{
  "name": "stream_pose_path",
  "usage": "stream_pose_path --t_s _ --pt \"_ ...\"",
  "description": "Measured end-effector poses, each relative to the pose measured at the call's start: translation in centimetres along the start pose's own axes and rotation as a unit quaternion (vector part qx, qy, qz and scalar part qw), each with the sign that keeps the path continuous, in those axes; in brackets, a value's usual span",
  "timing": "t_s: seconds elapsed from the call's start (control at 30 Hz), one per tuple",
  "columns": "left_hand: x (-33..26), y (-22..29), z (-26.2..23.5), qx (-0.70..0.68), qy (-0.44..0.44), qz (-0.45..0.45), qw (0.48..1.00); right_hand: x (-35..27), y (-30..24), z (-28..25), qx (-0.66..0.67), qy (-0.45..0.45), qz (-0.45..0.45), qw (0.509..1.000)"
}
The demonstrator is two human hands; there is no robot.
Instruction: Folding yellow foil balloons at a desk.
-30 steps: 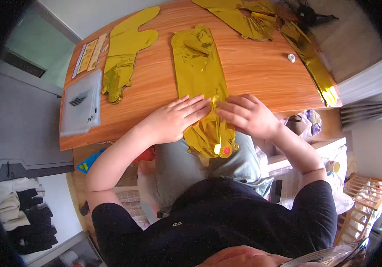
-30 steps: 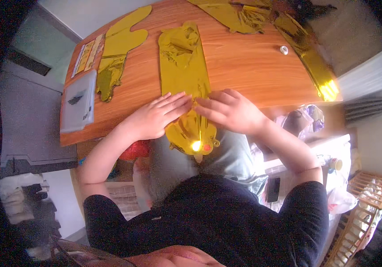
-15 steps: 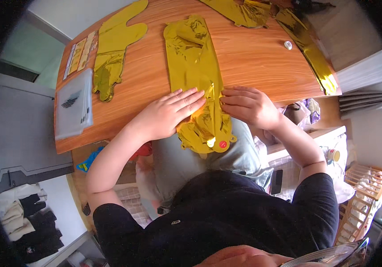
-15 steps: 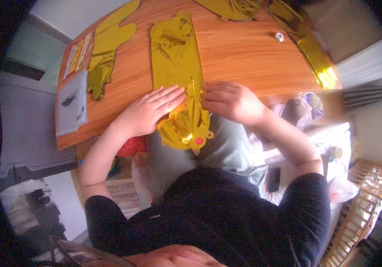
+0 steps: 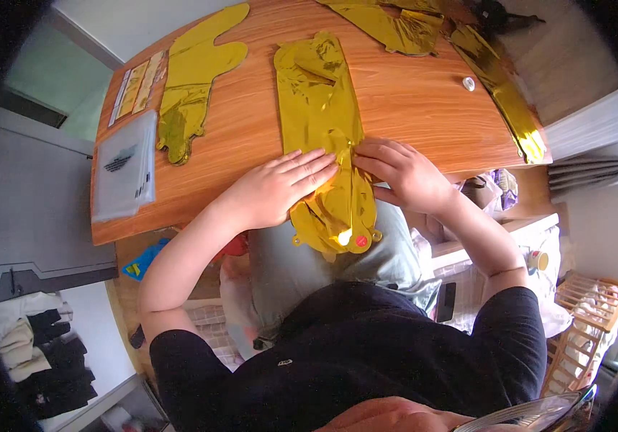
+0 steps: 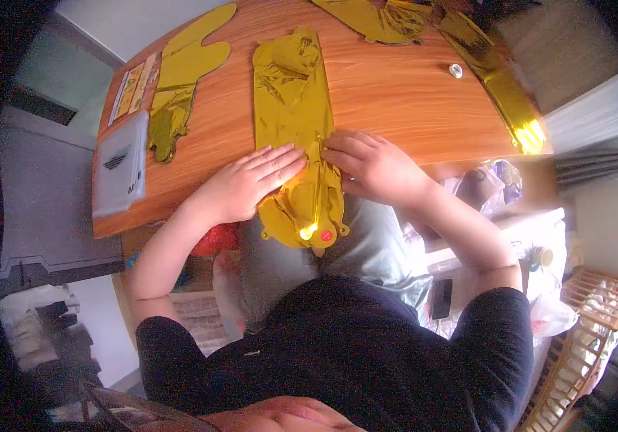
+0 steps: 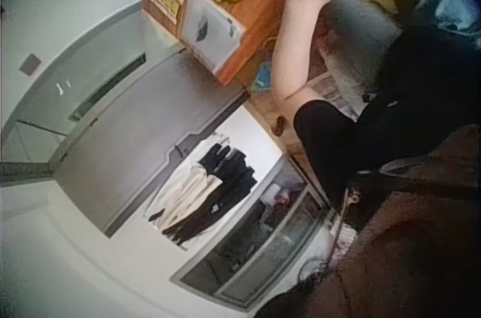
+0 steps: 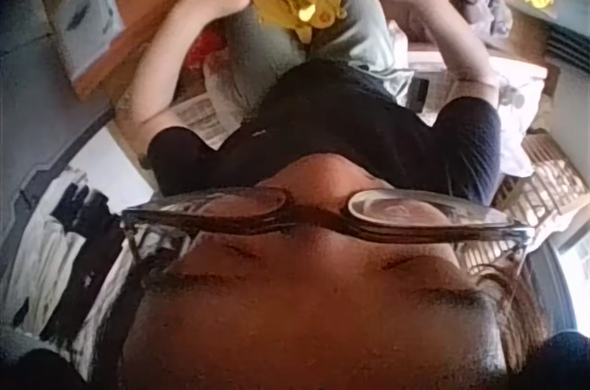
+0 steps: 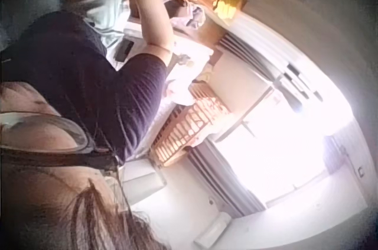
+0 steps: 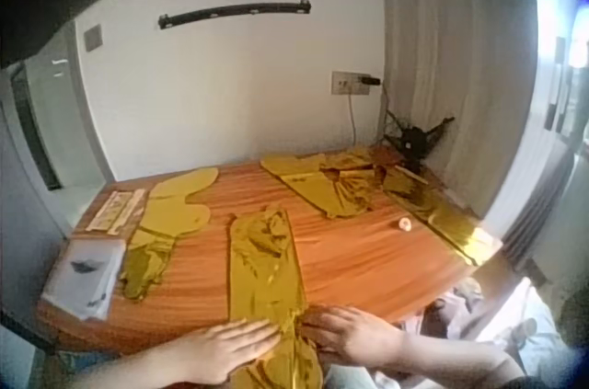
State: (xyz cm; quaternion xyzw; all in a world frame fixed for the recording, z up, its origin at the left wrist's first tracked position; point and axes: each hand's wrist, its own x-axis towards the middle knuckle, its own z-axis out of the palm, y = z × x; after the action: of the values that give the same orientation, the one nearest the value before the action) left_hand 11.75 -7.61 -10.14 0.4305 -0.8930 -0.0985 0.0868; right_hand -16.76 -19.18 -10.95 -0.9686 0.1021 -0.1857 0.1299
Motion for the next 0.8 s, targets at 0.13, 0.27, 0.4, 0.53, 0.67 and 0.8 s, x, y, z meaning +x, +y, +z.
stream_pose_path --t_s 0.13,0.27,0.4,0.53,0.67,0.8 --pt "0.0 -0.1 -0.1 0.040 -0.009 0.007 0.999 0.1 -0.2 0.0 -0.030 0.005 -0.009 1.000" --pt "-0.1 0.0 -0.2 0.009 -0.016 -0.004 1.000 0.3 -0.8 0.0 -0.078 0.020 -0.061 0.995" --pt "-0.1 -0.2 0.0 -0.012 -0.012 0.004 1.000 -0.1 -1.1 0.5 -0.092 0.019 -0.092 0.991" --pt "-0.2 -0.3 0.0 -0.002 -0.023 0.005 1.000 0.2 -1.3 0.4 -0.104 0.041 -0.114 0.987" --pt "-0.2 -0.3 0.0 0.009 -0.032 0.004 0.999 0.1 -1.0 0.7 -0.085 0.004 -0.148 0.985" --pt "-0.2 -0.5 -0.2 -0.018 -0.034 0.012 0.999 0.2 -1.0 0.8 -0.057 0.031 -0.144 0.987"
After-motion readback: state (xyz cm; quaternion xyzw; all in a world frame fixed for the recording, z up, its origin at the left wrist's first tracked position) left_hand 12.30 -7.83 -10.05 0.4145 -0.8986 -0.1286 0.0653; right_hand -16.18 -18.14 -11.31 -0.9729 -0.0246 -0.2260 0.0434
